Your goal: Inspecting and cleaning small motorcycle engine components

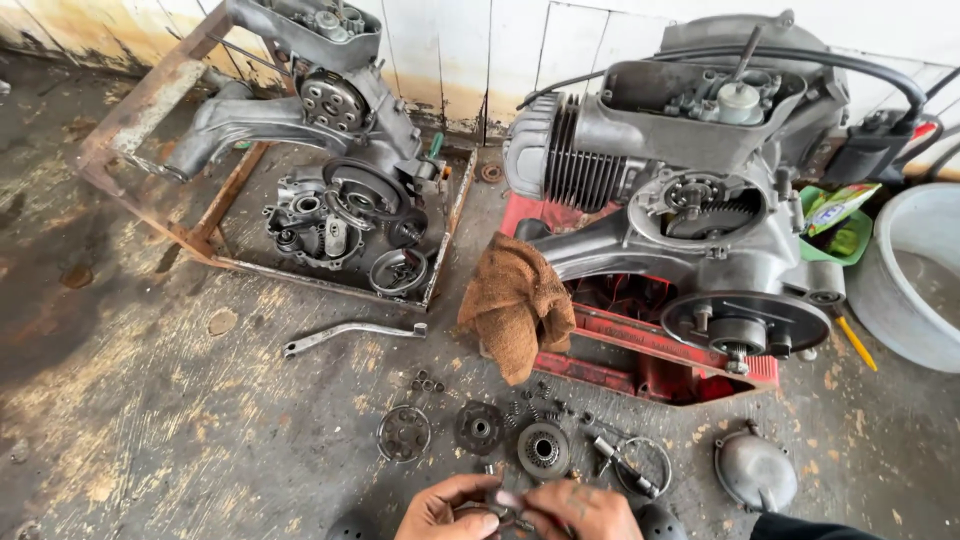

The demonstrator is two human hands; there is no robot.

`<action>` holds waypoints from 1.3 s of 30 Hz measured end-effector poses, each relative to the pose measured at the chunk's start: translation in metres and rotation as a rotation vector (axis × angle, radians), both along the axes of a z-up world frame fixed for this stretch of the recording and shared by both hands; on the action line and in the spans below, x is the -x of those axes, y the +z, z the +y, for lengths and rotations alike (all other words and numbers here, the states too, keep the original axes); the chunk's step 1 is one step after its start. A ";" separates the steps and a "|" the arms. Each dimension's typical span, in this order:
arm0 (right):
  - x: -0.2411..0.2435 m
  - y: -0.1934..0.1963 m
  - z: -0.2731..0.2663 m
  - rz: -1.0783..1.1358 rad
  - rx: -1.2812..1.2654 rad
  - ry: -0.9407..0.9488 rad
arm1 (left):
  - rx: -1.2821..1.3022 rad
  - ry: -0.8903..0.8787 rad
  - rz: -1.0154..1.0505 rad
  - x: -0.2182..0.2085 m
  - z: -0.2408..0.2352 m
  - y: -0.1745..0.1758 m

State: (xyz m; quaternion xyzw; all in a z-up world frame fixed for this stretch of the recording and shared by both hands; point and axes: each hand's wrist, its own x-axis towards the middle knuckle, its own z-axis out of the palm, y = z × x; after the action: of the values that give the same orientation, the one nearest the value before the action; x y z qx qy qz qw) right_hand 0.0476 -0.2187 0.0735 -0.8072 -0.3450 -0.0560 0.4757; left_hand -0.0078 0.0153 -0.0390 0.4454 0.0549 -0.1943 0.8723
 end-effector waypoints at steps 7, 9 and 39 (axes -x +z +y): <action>-0.007 -0.009 -0.005 -0.054 0.061 -0.063 | 0.101 0.049 0.150 -0.004 -0.005 0.012; -0.003 -0.005 0.001 -0.120 0.065 0.044 | -0.003 0.050 0.004 -0.005 -0.004 0.018; -0.005 -0.028 -0.011 0.052 0.088 -0.157 | -0.208 0.133 -0.108 -0.003 -0.010 0.062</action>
State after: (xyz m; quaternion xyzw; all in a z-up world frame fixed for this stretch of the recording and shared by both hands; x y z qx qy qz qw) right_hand 0.0524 -0.2296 0.0457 -0.8529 -0.2705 -0.0568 0.4429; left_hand -0.0044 0.0057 0.0229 0.5386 0.0571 -0.1049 0.8341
